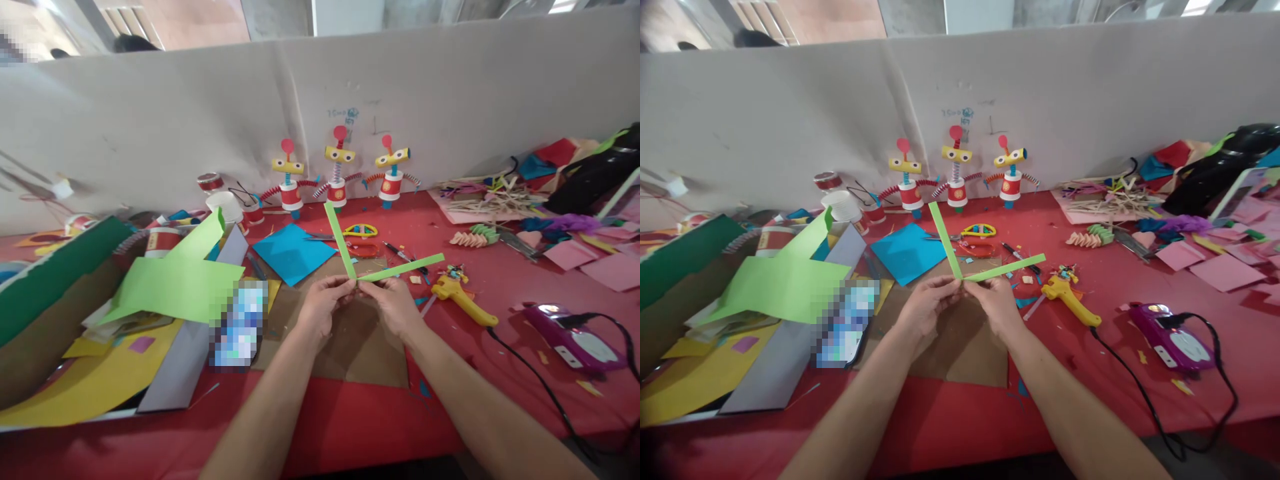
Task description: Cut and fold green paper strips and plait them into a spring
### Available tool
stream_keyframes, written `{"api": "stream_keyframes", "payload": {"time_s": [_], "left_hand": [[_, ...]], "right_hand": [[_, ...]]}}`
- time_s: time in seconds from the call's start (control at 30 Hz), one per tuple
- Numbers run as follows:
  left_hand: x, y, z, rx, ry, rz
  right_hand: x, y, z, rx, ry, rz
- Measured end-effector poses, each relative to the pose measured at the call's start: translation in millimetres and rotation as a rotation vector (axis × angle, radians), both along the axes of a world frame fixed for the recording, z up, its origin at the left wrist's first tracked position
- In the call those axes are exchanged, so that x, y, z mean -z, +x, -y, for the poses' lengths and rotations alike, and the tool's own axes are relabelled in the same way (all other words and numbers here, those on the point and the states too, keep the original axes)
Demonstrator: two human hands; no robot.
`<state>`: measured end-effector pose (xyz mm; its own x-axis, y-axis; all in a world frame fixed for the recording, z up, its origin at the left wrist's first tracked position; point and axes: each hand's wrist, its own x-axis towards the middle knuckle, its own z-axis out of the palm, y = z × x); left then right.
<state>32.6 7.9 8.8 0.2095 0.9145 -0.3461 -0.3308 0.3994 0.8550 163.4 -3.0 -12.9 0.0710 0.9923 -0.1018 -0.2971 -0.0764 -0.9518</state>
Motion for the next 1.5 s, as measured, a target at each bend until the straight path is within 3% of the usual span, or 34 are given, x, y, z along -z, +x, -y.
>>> {"api": "stream_keyframes", "payload": {"time_s": [0.13,0.3,0.4,0.6,0.9,1.13,1.33,1.5], "left_hand": [[-1.2,-3,-1,0.024,0.004,-0.064],[3.3,-4,-7,-0.078,-0.112,0.097],[7.0,2,-6,-0.130,-0.126,0.184],[11.7,16,3,-0.187,-0.048,0.224],[1.2,18,10,-0.202,0.145,0.084],[2.7,18,9,-0.176,0.173,0.045],[6.2,20,10,-0.231,0.230,-0.041],[8.8,21,15,-0.218,0.297,-0.057]], "right_hand": [[-4.6,3,-1,0.014,-0.052,-0.012],[-8.0,3,0,-0.051,-0.031,-0.135],[-6.5,-1,2,-0.053,0.006,-0.067],[1.4,-4,5,0.007,0.080,0.136],[2.0,-1,1,-0.025,0.013,-0.015],[-1.4,2,1,-0.043,-0.070,-0.067],[-4.0,1,2,-0.093,-0.041,-0.096],[-2.7,-1,3,-0.047,0.048,-0.061]]}}
